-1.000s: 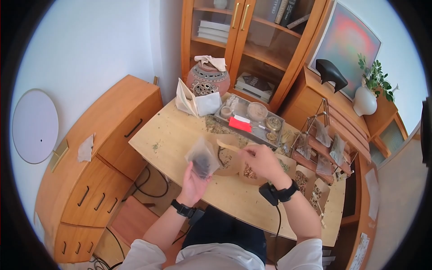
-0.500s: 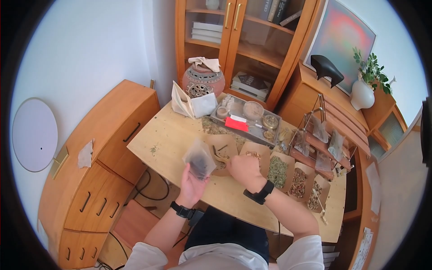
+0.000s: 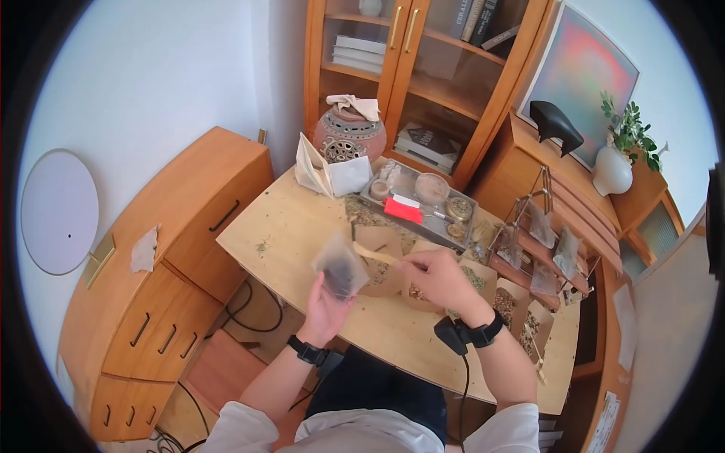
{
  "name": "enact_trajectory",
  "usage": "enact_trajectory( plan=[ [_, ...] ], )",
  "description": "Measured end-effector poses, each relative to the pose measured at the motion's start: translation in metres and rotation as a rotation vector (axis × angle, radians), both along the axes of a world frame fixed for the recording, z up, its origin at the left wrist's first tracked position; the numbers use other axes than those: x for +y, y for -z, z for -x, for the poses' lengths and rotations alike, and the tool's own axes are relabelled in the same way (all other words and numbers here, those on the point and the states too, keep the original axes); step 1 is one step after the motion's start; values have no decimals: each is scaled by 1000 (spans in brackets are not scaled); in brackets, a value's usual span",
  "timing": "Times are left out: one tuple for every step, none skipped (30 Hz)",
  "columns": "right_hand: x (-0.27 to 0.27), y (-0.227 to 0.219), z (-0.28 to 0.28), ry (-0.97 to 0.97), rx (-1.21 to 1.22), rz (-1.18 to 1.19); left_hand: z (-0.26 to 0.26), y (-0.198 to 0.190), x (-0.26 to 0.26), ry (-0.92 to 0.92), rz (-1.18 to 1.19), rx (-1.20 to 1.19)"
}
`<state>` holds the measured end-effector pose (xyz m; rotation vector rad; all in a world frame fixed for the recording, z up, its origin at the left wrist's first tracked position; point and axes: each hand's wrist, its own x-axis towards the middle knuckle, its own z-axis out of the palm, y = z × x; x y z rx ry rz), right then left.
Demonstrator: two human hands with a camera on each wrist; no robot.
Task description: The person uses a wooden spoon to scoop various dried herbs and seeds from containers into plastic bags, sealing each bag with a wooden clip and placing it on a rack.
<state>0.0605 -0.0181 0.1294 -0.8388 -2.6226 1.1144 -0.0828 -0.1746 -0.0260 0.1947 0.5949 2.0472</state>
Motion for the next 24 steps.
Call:
enact_trajectory(
  plan=[
    [-1,4,1,-13,21,6,0,0,0,3,0,-4],
    [-3,12,3,-27,42,13,0,-1,0,11,-9,10],
    [-5,17,4,-42,64,19,0,-3,-2,18,-17,25],
    [-7,18,5,-50,40,9,1,-5,-3,26,-25,40],
    [-9,19,6,-59,16,-2,1,-5,-3,33,-25,37],
    [-9,19,6,-67,-9,-13,1,-5,-4,40,-26,33],
    [-10,18,6,-55,-27,-4,1,-5,-4,47,-26,28],
    [-11,15,5,-44,-46,4,2,-5,-4,48,-31,34],
    [-11,11,5,-32,-64,13,2,-3,-4,49,-36,39],
    [-10,9,4,-12,-51,13,2,-2,-3,50,-42,44],
    [-8,6,2,7,-38,13,2,-1,-3,44,-38,37],
    [-6,3,1,27,-25,13,2,0,-3,37,-35,29],
    [-5,2,1,38,-20,5,2,0,-3,30,-32,22],
    [-4,0,1,49,-15,-3,1,-2,-2,17,-12,3],
    [-4,0,0,61,-9,-11,-1,-5,-2,3,7,-15],
    [-4,2,1,52,-12,-47,-2,-7,-1,-9,27,-33],
    [-5,7,2,45,-15,-83,-2,-7,-1,-7,23,-30],
    [-6,11,4,38,-19,-119,-2,-7,0,-4,18,-28],
    [-9,15,6,25,-2,-149,-2,-7,0,-3,14,-26],
    [-12,18,8,11,15,-180,-2,-6,-1,3,11,-23],
    [-16,20,10,-3,32,-210,-2,-5,-1,8,8,-21],
    [-19,21,12,-20,45,-258,-1,-4,-1,13,5,-18],
    [-22,23,14,-36,59,-307,0,-3,-2,18,1,-11],
    [-23,23,15,-53,73,-356,0,-2,-2,24,-3,-4]
  ],
)
